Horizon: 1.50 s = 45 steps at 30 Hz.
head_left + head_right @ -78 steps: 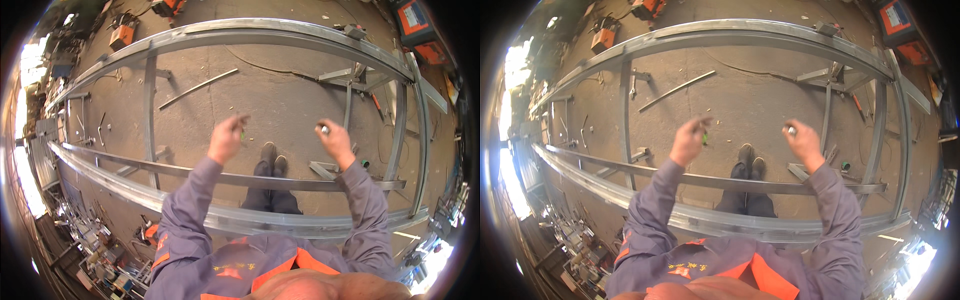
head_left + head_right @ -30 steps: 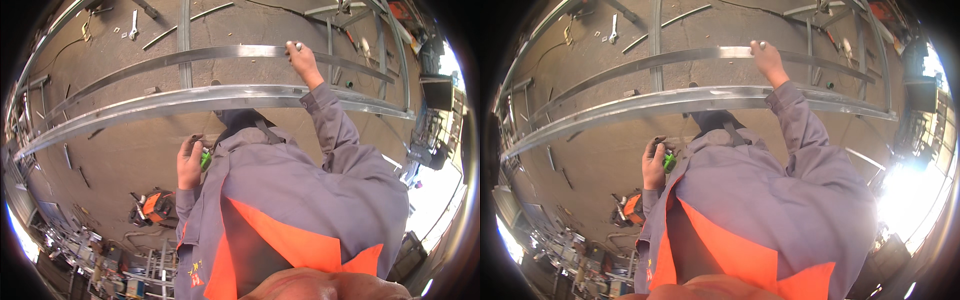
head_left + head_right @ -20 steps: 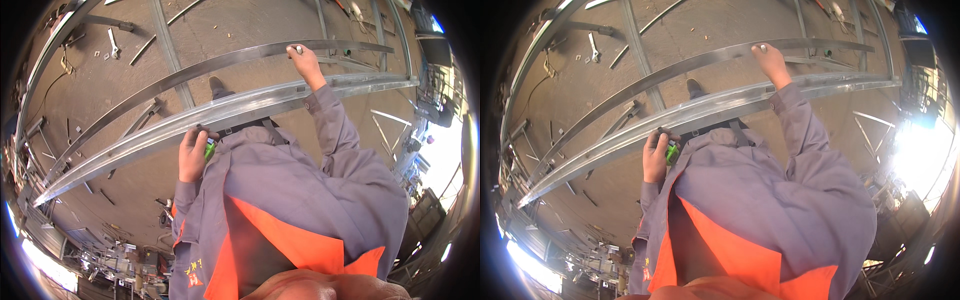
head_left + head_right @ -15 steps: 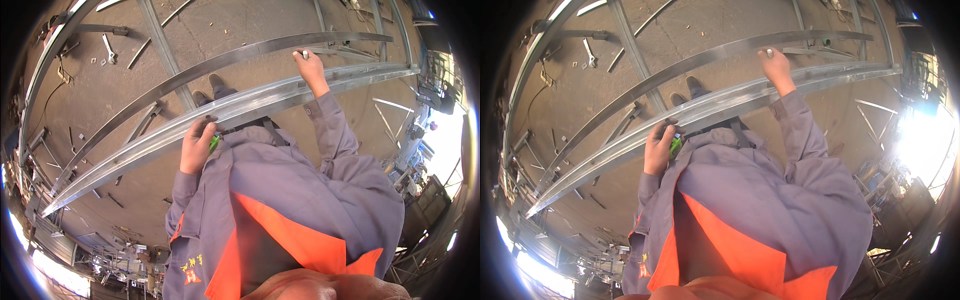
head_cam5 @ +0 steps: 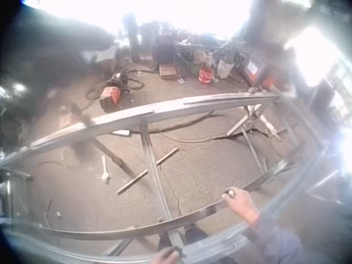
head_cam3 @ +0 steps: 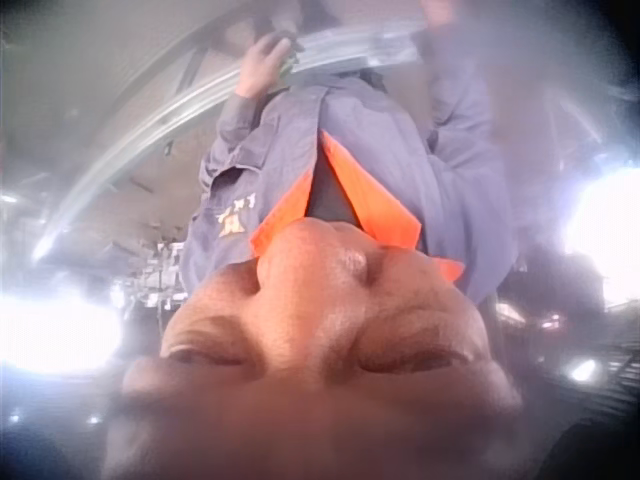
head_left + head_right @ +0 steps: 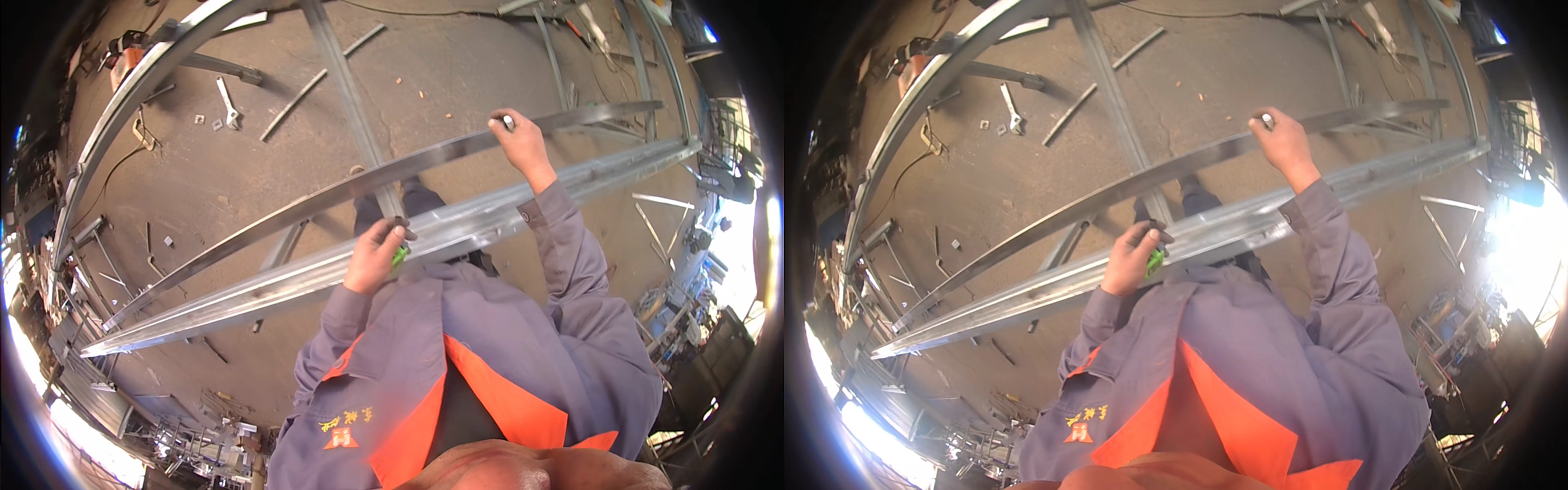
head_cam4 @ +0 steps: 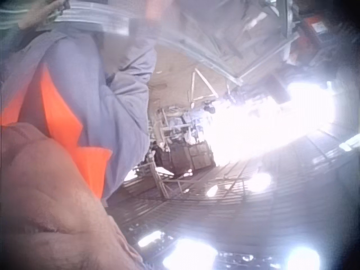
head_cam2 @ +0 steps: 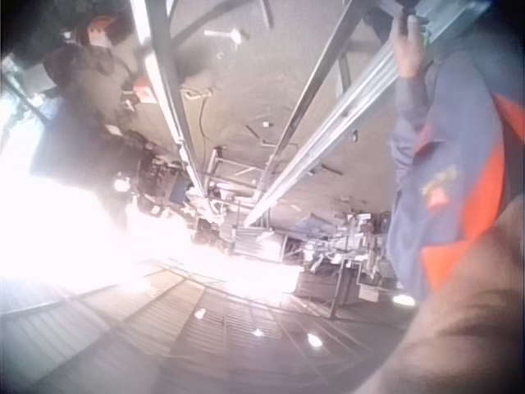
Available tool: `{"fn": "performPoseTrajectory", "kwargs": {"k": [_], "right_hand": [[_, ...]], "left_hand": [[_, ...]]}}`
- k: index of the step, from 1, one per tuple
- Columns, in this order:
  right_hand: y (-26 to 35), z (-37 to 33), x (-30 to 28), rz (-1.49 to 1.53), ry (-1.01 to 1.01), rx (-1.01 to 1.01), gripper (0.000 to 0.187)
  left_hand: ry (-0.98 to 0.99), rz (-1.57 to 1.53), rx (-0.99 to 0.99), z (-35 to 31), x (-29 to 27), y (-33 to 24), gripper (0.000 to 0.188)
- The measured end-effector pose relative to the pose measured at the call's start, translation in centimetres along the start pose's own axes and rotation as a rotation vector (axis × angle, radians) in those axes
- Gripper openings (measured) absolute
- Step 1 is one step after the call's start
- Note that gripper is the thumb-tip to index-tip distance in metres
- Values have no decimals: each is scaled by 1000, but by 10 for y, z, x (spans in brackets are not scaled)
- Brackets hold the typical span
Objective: The person measures a curved metal frame with a tape measure and marks it with a white marker. They then use a square tool to draw perpendicular lines on the frame. The person repeats the measuring and marking process on another section of the frame.
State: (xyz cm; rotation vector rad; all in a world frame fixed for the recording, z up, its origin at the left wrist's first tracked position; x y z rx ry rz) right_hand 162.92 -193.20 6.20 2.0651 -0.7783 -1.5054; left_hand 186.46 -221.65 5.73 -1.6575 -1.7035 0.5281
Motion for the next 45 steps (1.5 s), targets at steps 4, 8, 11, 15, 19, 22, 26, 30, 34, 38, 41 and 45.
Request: {"fn": "performPoseTrajectory", "kwargs": {"k": [4, 8, 11, 15, 19, 22, 26, 30, 34, 38, 41, 45], "right_hand": [[109, 79, 56, -116, -11, -383, 37], [202, 173, 123, -247, 31, -473, 44], [261, 244, 165, -411, 13, -514, 58], [312, 343, 213, -513, -18, -541, 65], [336, 380, 251, -571, -145, -830, 67], [346, 392, 264, -581, -6, -810, 56], [367, 380, 266, -665, 154, -829, 45], [385, 355, 259, -741, 120, -856, 43], [403, 310, 236, -823, 176, -952, 41], [422, 238, 210, -770, 221, -1049, 39], [418, 185, 197, -702, 270, -1036, 37], [401, 126, 179, -565, 252, -1116, 37]], "left_hand": [[-33, -106, -9, -2, -41, 1, 43], [-108, -202, -4, -6, -82, 14, 44], [-130, -205, -69, -4, -107, 33, 36], [-245, -187, -77, 3, -134, 46, 29], [-304, -420, -124, 12, -142, 53, 31], [-287, -434, -130, 26, -148, 50, 33], [-247, -447, -175, 44, -154, 41, 34], [-290, -266, -32, 64, -178, 5, 32], [-419, -309, -41, 100, -240, -36, 46], [-506, -481, 115, 165, -347, -115, 54], [-553, -805, 540, 172, -414, -180, 42], [-647, -834, 640, 149, -450, -201, 32]]}}
Point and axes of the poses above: each hand's wrist, its own z-axis towards the middle knuckle, its own x-axis out of the palm, y = z × x, the point moved 8 cm from there along z, towards the middle knuckle, and after that the axes turned 8 degrees about z, right-handed, at the moved point
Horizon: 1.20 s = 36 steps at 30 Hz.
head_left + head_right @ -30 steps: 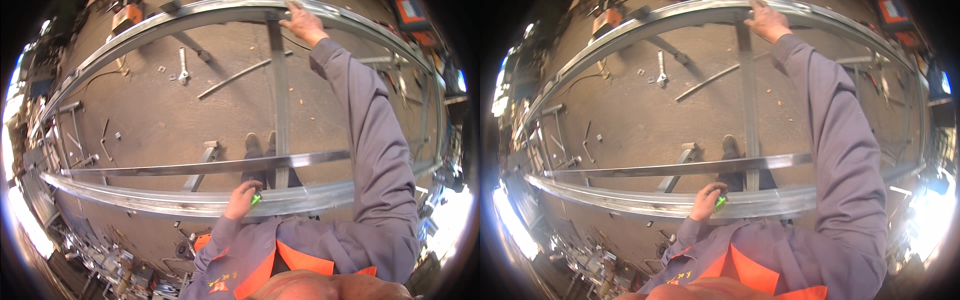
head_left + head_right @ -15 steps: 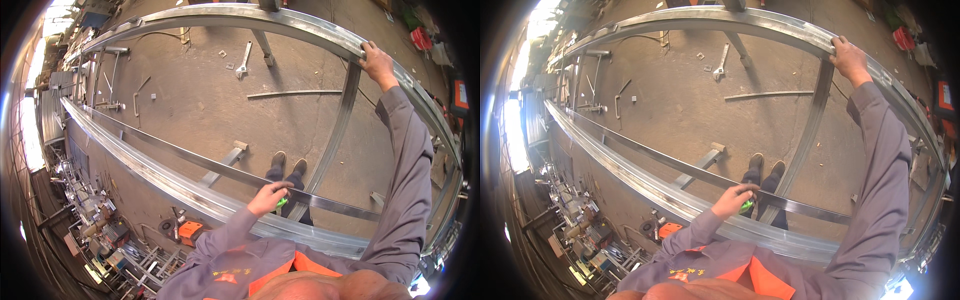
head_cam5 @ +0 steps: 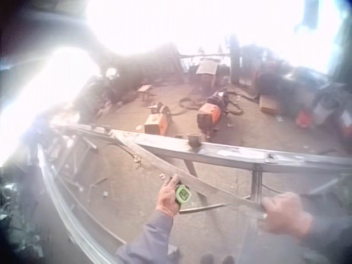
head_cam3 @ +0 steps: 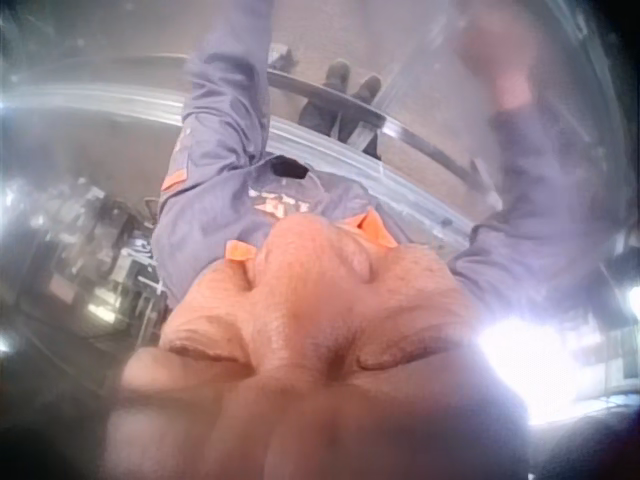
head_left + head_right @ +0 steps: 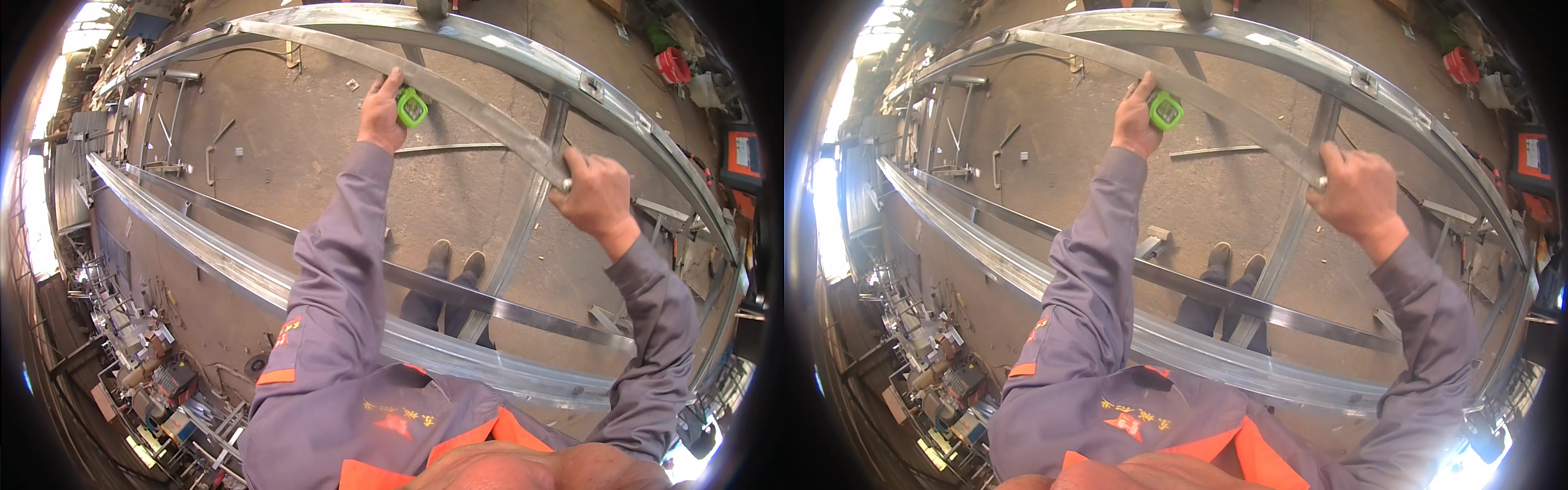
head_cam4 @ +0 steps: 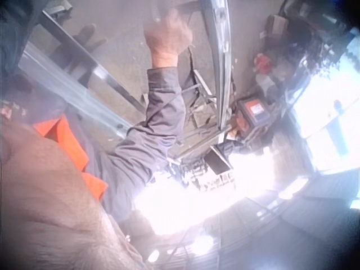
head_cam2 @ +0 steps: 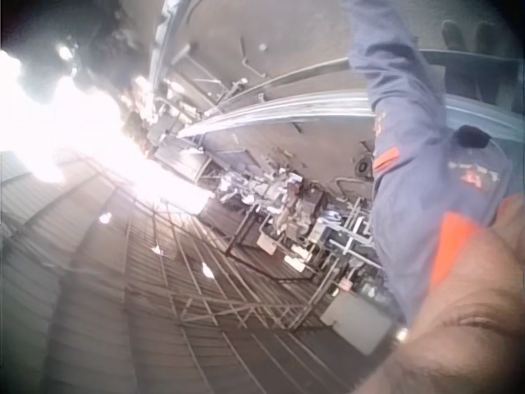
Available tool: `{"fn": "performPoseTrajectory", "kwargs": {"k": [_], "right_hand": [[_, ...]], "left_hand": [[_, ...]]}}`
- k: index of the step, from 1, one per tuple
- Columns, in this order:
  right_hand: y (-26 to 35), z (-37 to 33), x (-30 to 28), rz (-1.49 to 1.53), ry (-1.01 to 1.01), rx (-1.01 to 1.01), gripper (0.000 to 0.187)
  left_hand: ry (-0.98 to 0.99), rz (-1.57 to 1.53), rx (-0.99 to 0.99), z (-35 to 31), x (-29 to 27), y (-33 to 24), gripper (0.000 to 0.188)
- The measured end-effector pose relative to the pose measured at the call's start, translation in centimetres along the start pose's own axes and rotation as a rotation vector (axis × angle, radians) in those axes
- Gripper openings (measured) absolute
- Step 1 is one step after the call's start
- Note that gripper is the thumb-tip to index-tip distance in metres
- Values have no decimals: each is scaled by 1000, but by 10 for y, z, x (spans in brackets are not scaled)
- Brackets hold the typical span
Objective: The person measures a curved metal frame with a tape measure and marks it with a white marker. They then use a square tool to draw perpendicular lines on the frame. The person repeats the measuring and marking process on another section of the frame.
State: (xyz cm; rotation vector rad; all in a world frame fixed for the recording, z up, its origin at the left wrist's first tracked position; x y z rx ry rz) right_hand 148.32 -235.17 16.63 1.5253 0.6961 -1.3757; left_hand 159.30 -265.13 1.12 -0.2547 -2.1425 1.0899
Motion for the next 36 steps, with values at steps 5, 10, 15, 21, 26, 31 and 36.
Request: {"fn": "performPoseTrajectory", "kwargs": {"k": [5, 10, 15, 21, 26, 31, 36], "right_hand": [[19, -95, 10, 15, -56, -17, 39], [21, -213, 43, 59, 73, -14, 44], [33, -281, 68, 136, 141, -8, 41], [56, -305, 82, 159, 145, -59, 38], [69, -319, 93, 221, 167, -22, 45], [71, -325, 103, 181, 105, -92, 49], [66, -332, 129, 210, 188, -43, 42]], "left_hand": [[-53, 46, -188, -94, -25, 44, 28], [-106, 90, -439, -231, -59, 117, 34], [-192, 102, -635, -332, -101, 166, 28], [-296, 61, -690, -378, -132, 181, 22], [-333, 33, -642, -386, -136, 177, 24], [-282, 128, -637, -395, -155, 177, 22], [-364, 92, -654, -389, -186, 200, 18]]}}
Point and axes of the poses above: each hand's wrist, its own z-axis towards the middle knuckle, its own x-axis out of the palm, y = z × x, the point moved 8 cm from there along z, towards the middle knuckle, and after that the axes turned 8 degrees about z, right-handed, at the moved point
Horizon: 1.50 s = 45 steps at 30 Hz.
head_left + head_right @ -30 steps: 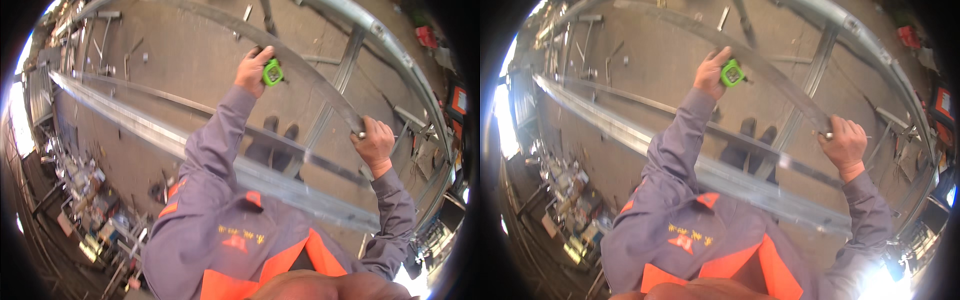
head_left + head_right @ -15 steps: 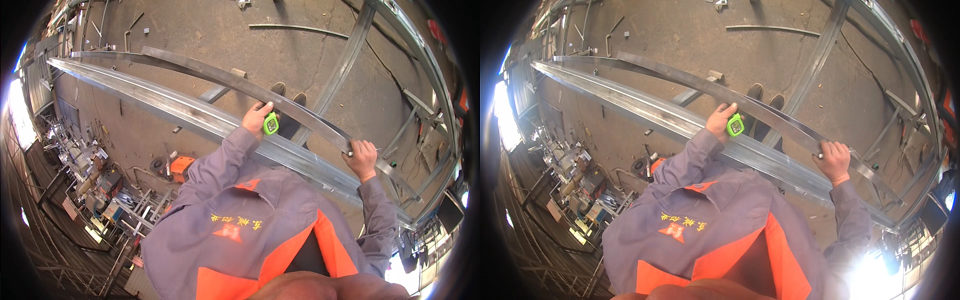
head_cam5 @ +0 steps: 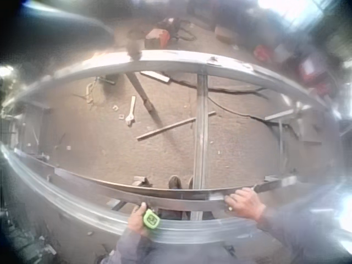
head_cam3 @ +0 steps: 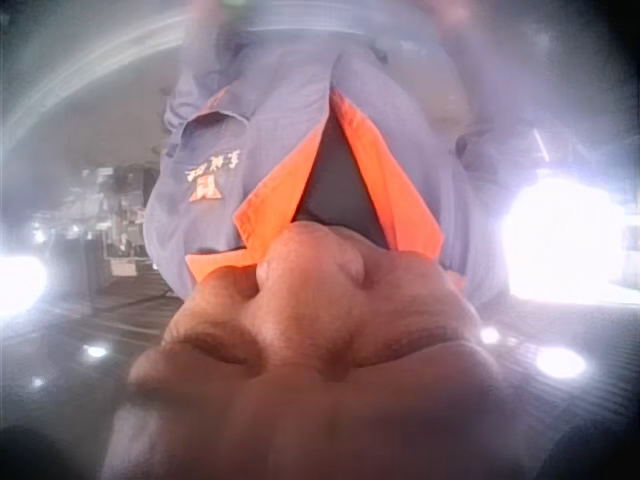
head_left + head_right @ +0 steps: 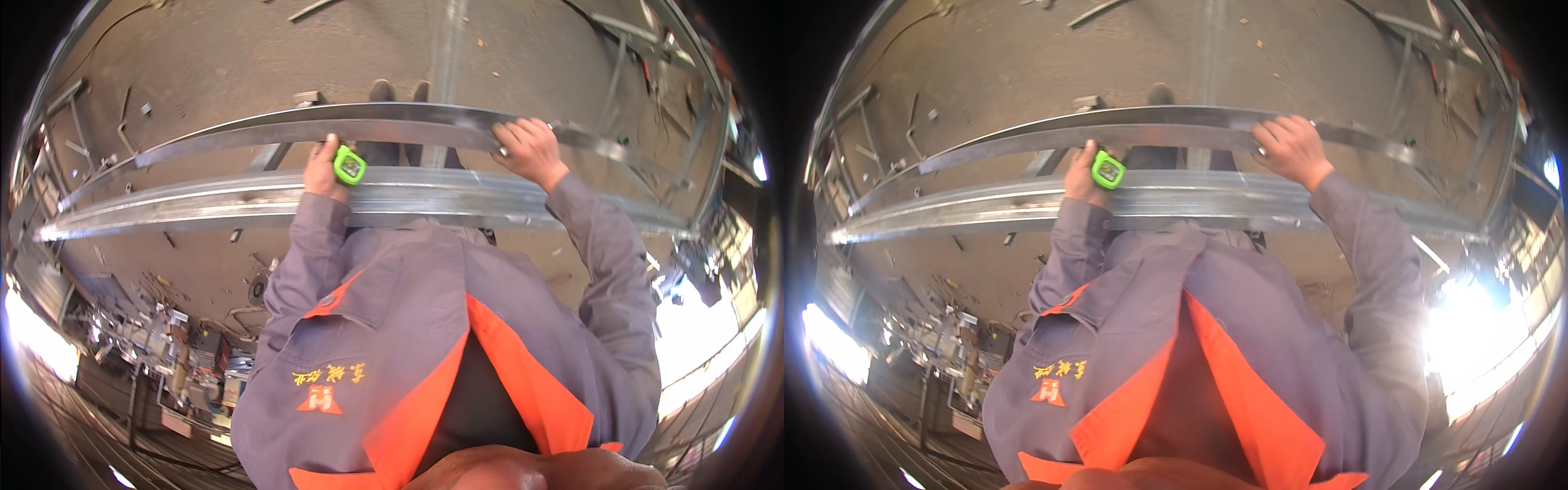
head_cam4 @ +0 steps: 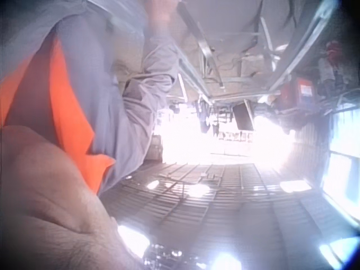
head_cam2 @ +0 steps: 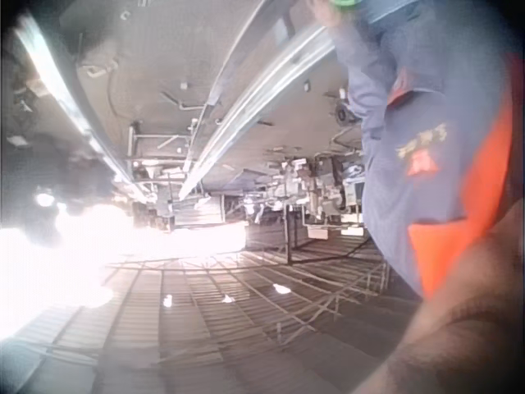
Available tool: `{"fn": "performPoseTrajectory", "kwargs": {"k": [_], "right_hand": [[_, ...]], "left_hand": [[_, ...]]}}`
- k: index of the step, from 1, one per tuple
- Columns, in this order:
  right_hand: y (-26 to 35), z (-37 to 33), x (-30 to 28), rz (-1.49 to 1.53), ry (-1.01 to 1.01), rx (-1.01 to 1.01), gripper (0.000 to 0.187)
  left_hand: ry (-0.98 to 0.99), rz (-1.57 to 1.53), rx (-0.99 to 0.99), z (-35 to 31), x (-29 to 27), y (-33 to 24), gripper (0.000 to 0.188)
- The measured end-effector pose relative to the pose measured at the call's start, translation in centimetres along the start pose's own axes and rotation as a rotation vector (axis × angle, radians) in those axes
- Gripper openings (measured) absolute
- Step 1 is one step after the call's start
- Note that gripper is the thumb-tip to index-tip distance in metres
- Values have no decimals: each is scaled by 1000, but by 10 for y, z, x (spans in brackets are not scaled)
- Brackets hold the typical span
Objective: The person measures a curved metal frame with a tape measure and marks it with a white marker. They then use a square tool to draw perpendicular lines on the frame. The person repeats the measuring and marking process on another section of the frame.
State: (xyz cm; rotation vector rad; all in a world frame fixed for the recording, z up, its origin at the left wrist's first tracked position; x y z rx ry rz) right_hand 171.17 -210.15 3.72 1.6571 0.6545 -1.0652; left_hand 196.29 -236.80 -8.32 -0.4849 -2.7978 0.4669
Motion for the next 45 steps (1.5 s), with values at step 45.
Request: {"fn": "performPoseTrajectory", "kwargs": {"k": [45], "right_hand": [[-69, -99, 69, -33, -224, 890, 44]], "left_hand": [[-6, 2505, 1189, 17, 84, -53, 44]]}}
Point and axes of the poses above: each hand's wrist, its own z-axis towards the middle knuckle, its own x-axis out of the palm, y = z × x, the point moved 8 cm from there along z, towards the middle knuckle, and after that the axes turned 8 degrees about z, right-handed, at the moved point
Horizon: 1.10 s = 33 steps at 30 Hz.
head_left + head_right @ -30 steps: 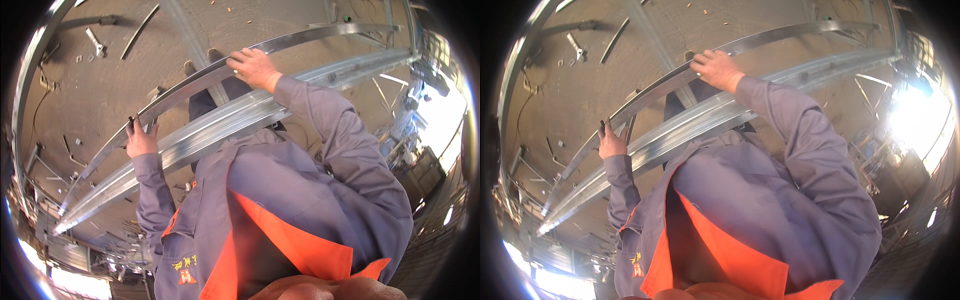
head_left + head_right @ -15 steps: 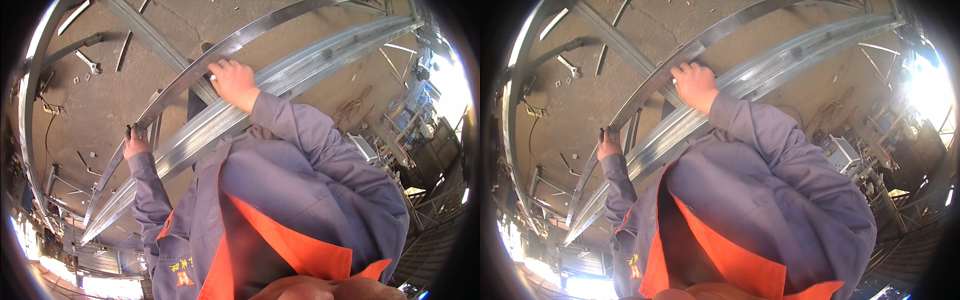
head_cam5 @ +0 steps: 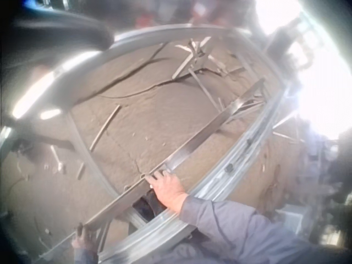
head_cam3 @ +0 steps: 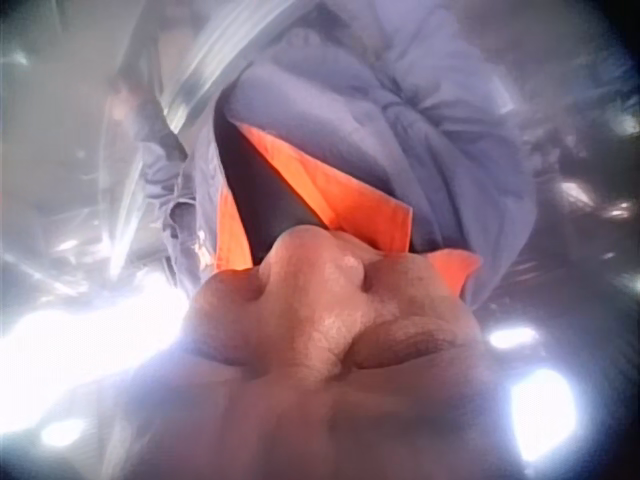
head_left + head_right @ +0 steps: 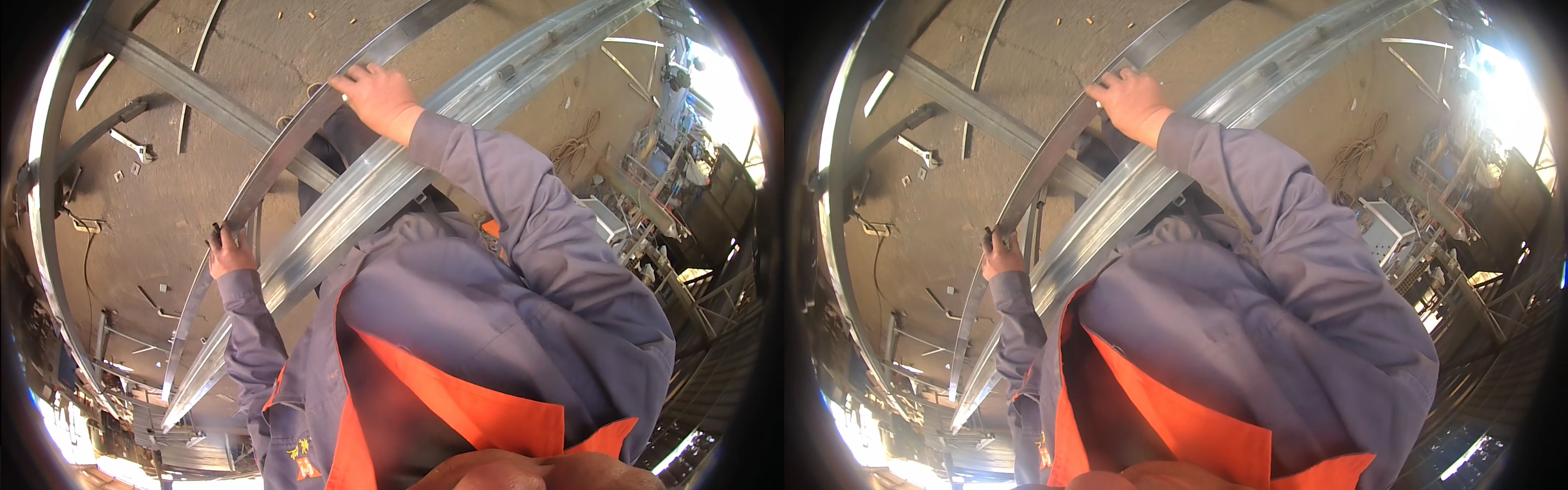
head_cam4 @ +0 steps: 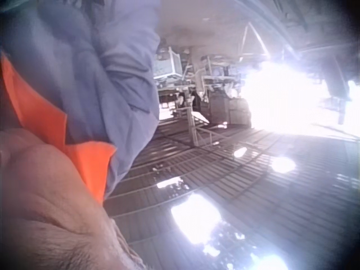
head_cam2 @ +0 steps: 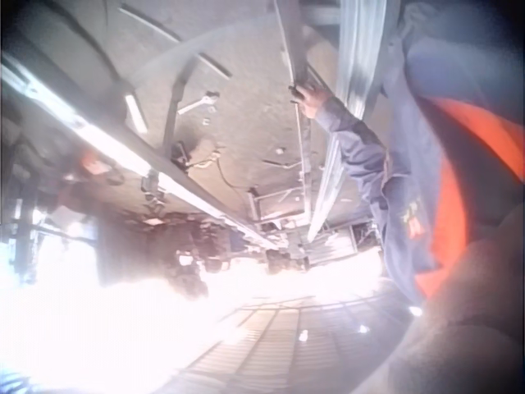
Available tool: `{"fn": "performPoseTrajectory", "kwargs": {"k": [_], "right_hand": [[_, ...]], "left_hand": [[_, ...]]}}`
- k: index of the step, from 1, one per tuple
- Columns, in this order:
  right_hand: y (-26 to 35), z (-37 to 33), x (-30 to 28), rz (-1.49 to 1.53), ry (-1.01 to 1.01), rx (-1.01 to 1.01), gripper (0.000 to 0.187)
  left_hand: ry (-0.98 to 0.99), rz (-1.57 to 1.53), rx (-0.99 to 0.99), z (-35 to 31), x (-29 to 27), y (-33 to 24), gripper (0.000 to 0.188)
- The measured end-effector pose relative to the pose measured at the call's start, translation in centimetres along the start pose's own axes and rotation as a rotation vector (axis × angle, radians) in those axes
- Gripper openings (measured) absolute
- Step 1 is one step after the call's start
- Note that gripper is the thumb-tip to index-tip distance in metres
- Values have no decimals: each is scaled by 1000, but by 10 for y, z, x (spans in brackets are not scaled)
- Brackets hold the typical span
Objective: The person measures a curved metal frame with a tape measure and marks it with a white marker. They then use a square tool to draw perpendicular lines on the frame. The person repeats the measuring and marking process on another section of the frame.
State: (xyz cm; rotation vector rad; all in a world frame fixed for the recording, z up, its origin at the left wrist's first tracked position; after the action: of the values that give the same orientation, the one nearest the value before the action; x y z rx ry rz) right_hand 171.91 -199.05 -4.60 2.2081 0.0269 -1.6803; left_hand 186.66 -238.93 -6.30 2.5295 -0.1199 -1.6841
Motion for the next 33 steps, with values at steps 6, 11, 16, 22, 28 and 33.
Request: {"fn": "performPoseTrajectory", "kwargs": {"k": [6, 11, 16, 22, 28, 33], "right_hand": [[-53, 0, -18, 71, -28, 179, 42], [-63, 0, -23, 77, -23, 192, 42], [-68, -1, -24, 81, -45, 181, 40], [-73, -1, -25, 127, -77, 170, 40], [-76, -1, -23, 151, -62, 189, 40], [-79, 0, -22, 188, -56, 199, 41]], "left_hand": [[-7, -60, 0, 18, -23, -61, 46], [33, -42, -41, 22, -30, -72, 48], [48, 12, -37, 22, -24, -71, 47], [29, 14, -31, 19, -23, -73, 48], [5, 12, -47, 18, -21, -75, 48], [58, 9, -58, 19, -14, -71, 50]]}}
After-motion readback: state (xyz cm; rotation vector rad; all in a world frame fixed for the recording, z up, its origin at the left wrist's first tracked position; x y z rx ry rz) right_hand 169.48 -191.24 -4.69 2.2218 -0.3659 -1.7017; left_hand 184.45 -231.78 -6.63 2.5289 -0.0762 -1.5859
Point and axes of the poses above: each hand's wrist, its own z-axis towards the middle knuckle, its own x-axis out of the palm, y = z × x, the point moved 8 cm from there along z, towards the middle knuckle, and after that the axes turned 8 degrees about z, right-handed, at the moved point
